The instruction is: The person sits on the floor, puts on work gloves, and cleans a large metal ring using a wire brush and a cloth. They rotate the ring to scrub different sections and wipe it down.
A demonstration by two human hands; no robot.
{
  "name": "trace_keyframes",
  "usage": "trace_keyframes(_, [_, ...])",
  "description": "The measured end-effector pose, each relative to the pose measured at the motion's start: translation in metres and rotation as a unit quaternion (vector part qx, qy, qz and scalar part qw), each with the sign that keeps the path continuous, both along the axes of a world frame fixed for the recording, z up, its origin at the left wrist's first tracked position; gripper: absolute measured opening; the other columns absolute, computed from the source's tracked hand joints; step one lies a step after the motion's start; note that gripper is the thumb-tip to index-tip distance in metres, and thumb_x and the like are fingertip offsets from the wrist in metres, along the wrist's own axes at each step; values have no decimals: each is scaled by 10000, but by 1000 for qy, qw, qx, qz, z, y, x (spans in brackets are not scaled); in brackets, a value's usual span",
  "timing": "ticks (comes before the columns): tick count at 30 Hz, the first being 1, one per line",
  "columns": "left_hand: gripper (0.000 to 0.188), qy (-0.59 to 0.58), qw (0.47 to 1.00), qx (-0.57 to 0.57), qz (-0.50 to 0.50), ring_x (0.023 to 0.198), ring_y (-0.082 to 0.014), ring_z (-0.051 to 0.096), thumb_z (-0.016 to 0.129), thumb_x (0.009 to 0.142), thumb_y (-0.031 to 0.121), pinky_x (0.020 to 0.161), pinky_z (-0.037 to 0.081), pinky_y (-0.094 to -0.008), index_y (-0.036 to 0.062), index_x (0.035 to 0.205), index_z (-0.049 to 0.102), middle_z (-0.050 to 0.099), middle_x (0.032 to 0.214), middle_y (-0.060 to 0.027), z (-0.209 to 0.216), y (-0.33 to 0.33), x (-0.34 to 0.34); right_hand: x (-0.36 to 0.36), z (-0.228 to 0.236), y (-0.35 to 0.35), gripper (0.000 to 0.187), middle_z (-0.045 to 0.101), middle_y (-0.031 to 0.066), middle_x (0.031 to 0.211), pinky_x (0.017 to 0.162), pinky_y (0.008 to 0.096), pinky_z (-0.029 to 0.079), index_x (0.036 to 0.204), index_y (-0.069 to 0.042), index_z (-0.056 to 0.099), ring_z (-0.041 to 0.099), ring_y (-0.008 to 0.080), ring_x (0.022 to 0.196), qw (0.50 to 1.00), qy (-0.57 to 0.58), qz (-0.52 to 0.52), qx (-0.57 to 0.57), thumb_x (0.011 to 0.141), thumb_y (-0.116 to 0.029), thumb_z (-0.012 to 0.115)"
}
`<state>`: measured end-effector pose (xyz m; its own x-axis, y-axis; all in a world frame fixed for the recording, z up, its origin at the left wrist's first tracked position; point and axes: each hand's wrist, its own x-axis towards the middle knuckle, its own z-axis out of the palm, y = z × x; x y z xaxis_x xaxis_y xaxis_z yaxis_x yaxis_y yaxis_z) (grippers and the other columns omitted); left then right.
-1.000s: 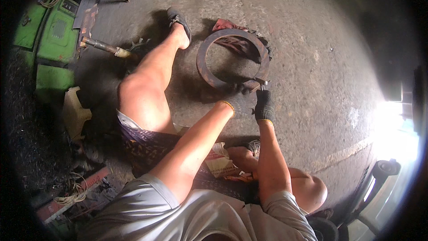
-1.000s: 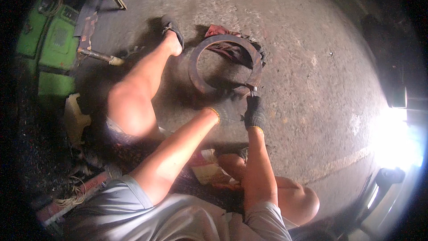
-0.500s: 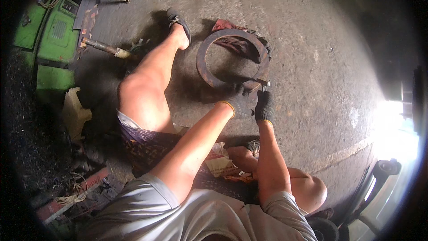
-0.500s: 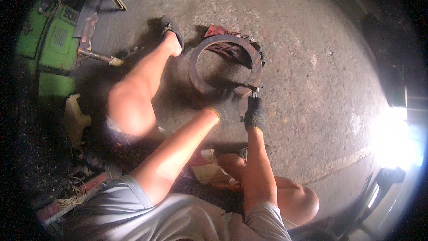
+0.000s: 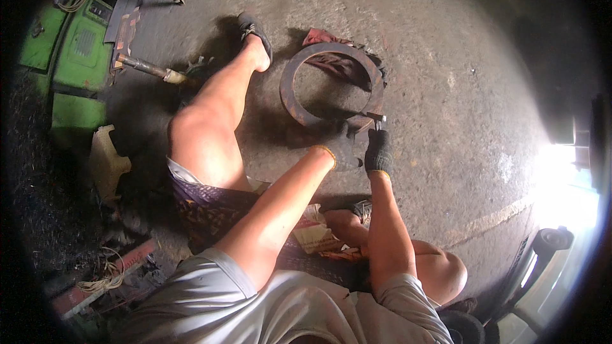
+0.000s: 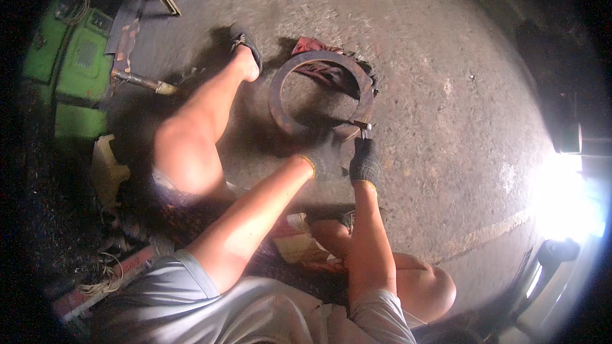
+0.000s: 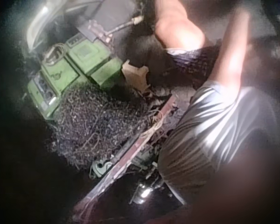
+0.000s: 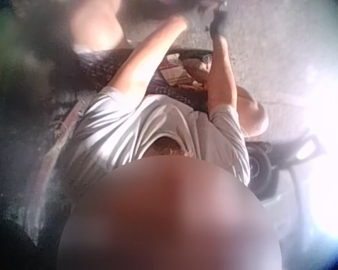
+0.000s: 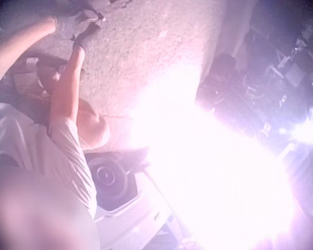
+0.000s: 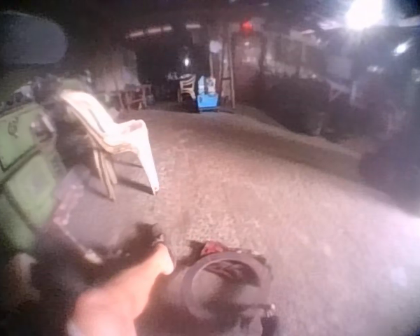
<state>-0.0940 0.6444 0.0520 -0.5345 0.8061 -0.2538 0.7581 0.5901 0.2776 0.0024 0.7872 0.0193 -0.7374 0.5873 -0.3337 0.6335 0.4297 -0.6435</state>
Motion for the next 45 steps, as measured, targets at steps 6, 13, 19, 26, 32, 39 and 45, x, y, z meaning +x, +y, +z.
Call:
trace_keyframes(6, [844,-41,995,66,69,1276,-388,583,781,720,642,1096,430,-478,-23,1232,695,629,1345,-265,12,-1,-2,-1,7,-4,326,647,278,1220,1030,506,444,1291,-30,607,570,482,1216,985,121,58,109,1046,-109,407])
trace_keyframes(13, [840,-116,991,-47,54,1303,-424,559,708,791,639,1133,426,-477,-1,1329,631,578,1388,-287,51,-3,-5,0,5,1,283,647,306,1127,911,518,470,1163,-15,607,589,512,1104,997,70,-39,-14,1073,-262,501])
trace_keyframes(19, [823,-104,989,-101,-7,1322,-415,546,719,786,631,1132,424,-482,4,1314,645,575,1386,-289,43,1,-7,2,18,-3,315,638,327,1052,829,545,476,1072,-24,593,588,546,1020,992,114,-49,17,1073,-330,516])
trace_keyframes(26, [924,-74,990,-120,-6,1354,-452,496,754,751,629,1146,403,-522,-16,1385,564,505,1444,-311,5,3,1,-2,22,-2,336,641,317,1057,827,556,467,1080,-17,596,585,541,1032,984,163,-76,-7,1067,-344,520])
trace_keyframes(32, [963,-113,991,-63,34,1345,-439,509,774,722,635,1137,409,-530,-4,1408,552,497,1461,-296,18,0,-2,3,9,3,303,638,293,1170,875,545,470,1210,-40,609,589,508,1098,996,59,-64,-9,1064,-290,517])
trace_keyframes(39, [821,-61,994,-95,-8,1167,-410,619,736,757,664,1042,468,-491,-32,1189,686,646,1243,-274,23,0,-4,13,7,-3,308,588,249,1229,899,530,504,1318,-72,602,605,470,1091,994,46,89,48,1057,-146,456])
trace_keyframes(45, [680,62,998,-9,-29,1035,-397,676,713,804,568,978,486,-484,-46,1096,726,727,1072,-252,-3,-2,2,24,5,-4,321,584,253,1205,903,525,512,1336,-94,597,597,451,1127,988,29,121,94,1035,-87,486])
